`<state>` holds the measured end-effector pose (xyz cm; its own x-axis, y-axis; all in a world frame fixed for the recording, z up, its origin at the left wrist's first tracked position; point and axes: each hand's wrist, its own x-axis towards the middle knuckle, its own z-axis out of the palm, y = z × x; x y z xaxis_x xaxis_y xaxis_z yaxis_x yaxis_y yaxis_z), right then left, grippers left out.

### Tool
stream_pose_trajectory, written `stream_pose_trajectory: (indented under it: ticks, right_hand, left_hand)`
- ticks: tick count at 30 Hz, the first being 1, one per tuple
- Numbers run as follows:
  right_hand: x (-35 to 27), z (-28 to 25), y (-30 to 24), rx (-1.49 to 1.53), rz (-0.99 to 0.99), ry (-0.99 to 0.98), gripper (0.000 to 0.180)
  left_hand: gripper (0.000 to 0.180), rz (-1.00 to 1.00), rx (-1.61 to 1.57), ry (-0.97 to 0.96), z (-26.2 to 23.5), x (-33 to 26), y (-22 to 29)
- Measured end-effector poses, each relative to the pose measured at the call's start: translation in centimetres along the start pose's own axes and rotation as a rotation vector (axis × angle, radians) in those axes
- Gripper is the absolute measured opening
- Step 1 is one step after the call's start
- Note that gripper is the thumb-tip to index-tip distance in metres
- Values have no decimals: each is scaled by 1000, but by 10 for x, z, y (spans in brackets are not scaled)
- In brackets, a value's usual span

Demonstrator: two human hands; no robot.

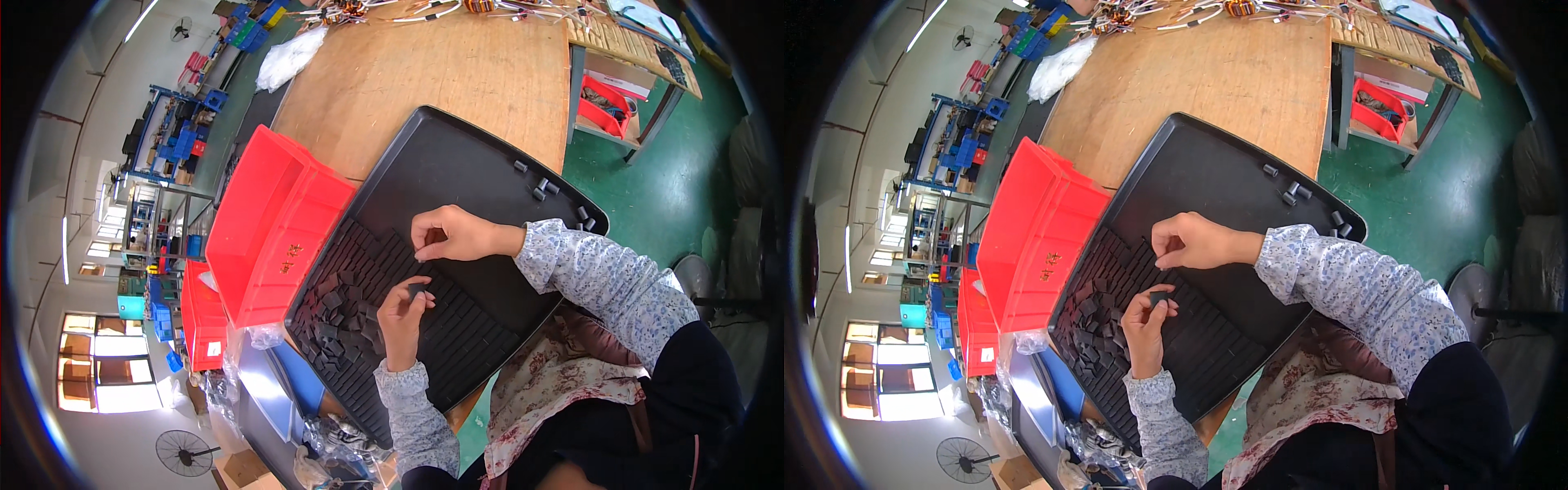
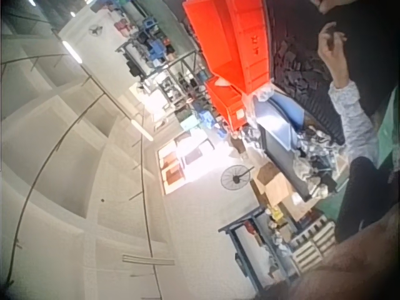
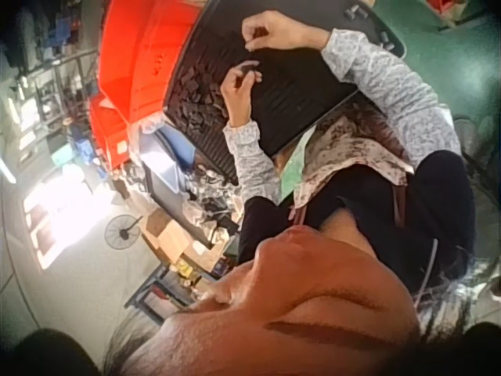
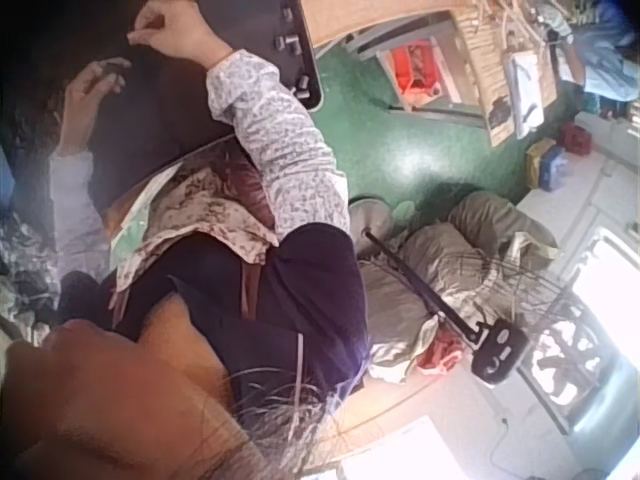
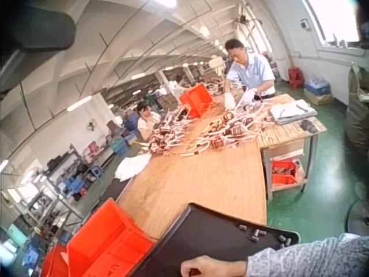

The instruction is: The person sorts small black plastic components on a black tray, picking them up one by one and placing them into a clear plastic bag. The person then pours the contents of the bag back onto the tray and continues sorting the components.

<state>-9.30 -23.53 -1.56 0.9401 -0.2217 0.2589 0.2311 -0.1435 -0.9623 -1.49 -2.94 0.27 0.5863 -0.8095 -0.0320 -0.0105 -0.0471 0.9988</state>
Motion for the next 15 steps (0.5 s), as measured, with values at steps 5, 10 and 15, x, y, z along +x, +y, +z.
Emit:
stream_pose_trajectory:
  ticks: [5, 10, 15]
  right_hand:
    - [0, 9, 3, 300, 43, -84, 6]
    - [-1, 10, 2, 391, 76, -138, 5]
    - [-4, 11, -2, 440, 122, -199, 5]
  left_hand:
    - [5, -15, 9, 19, 2, 0, -4]
    - [15, -4, -82, 44, 11, 2, -7]
    - [22, -82, -59, -44, -2, -1, -18]
